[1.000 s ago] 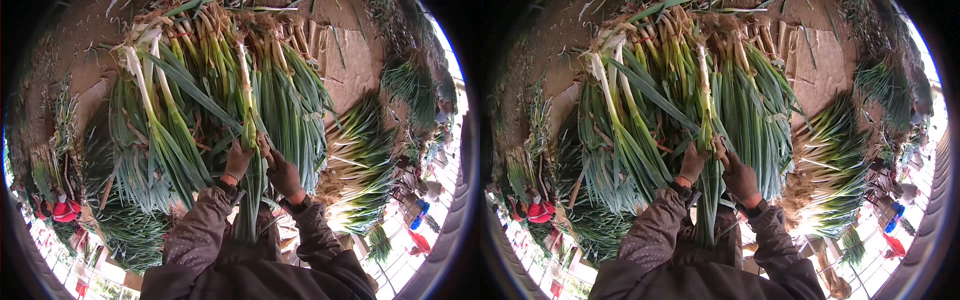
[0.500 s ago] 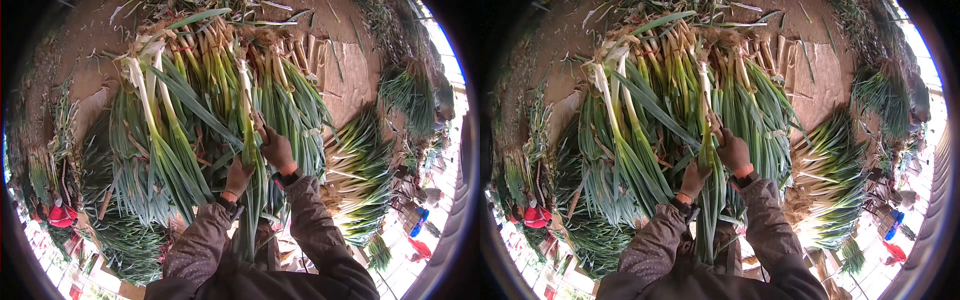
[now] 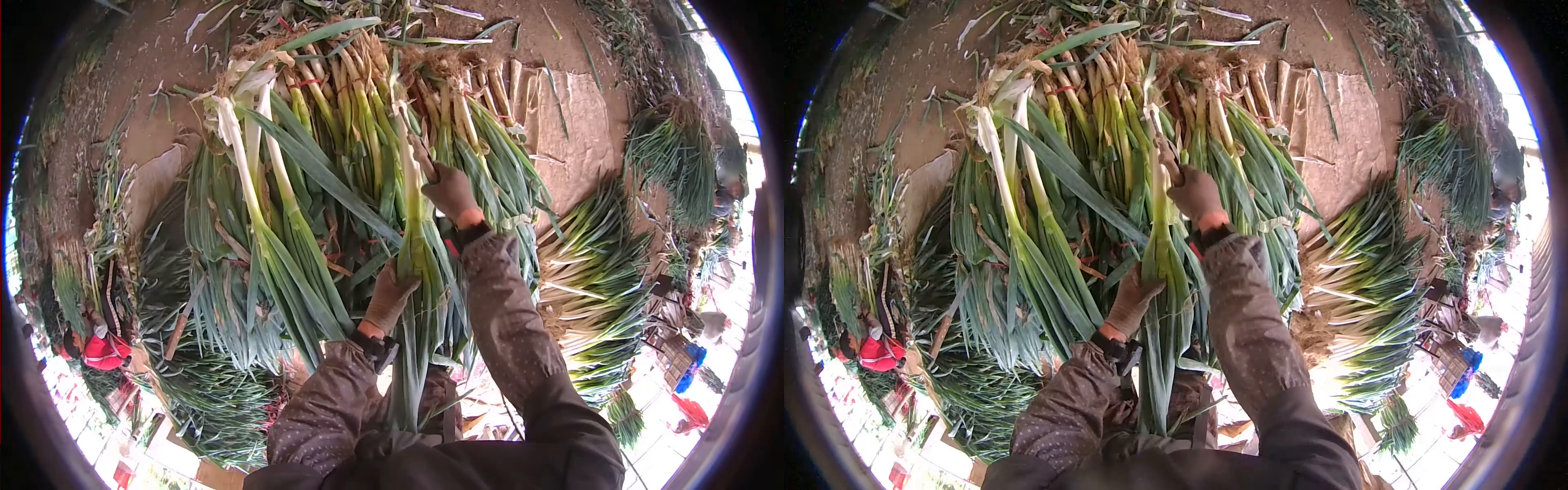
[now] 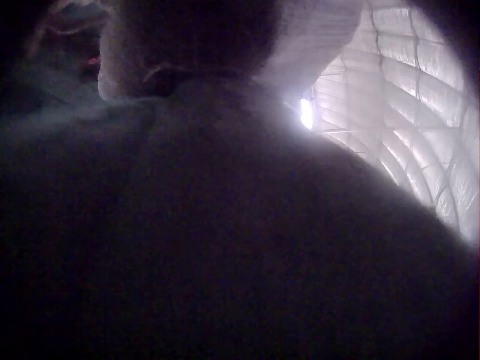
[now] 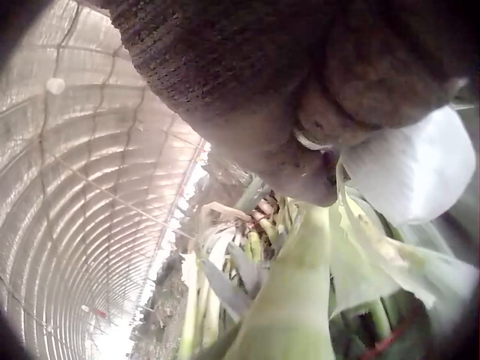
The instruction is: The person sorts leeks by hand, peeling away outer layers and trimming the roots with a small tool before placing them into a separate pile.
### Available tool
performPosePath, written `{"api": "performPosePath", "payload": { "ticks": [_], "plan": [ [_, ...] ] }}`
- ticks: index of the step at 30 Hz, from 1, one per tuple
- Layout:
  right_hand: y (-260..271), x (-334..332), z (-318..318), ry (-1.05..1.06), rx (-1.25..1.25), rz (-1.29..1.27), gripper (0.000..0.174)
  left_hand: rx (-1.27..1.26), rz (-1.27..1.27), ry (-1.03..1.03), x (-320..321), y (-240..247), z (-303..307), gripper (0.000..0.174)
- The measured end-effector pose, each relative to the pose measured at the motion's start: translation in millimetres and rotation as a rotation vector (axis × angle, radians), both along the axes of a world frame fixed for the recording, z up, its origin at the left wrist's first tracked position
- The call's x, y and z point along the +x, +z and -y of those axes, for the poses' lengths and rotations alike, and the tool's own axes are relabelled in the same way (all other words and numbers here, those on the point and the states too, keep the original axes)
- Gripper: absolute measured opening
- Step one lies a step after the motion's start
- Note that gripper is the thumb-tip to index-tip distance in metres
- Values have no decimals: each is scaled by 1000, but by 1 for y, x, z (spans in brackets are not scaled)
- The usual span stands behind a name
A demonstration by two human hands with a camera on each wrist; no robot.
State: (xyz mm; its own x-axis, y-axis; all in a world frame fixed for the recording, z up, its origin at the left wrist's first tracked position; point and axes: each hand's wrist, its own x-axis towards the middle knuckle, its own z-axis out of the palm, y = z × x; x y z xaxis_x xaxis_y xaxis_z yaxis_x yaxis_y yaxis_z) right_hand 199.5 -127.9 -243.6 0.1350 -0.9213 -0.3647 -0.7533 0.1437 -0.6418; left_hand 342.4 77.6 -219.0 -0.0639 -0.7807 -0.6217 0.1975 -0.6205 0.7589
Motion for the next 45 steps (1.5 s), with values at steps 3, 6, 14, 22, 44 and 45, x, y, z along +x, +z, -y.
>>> {"api": "performPosePath", "payload": {
  "ticks": [3, 6, 14, 22, 44, 45],
  "plan": [
    [16, -21, -54, -3, -57, 23, 27, -3, -91, 16, 3, 9, 7, 44],
    [65, -43, -130, -27, -12, 147, 40, -29, -214, 80, 5, 11, 9, 42],
    [114, -67, -196, -57, 136, 238, 56, -55, -230, 90, 10, 38, 15, 38],
    [103, -56, -157, -91, 158, 298, 59, -155, 53, 190, 83, 93, 27, 56],
    [98, -212, -228, -450, 308, 372, 55, 145, 1278, -409, -236, -61, 120, 90],
    [94, -216, -232, -481, 401, 395, 53, 49, 1318, -376, -234, -75, 110, 77]
  ]
}}
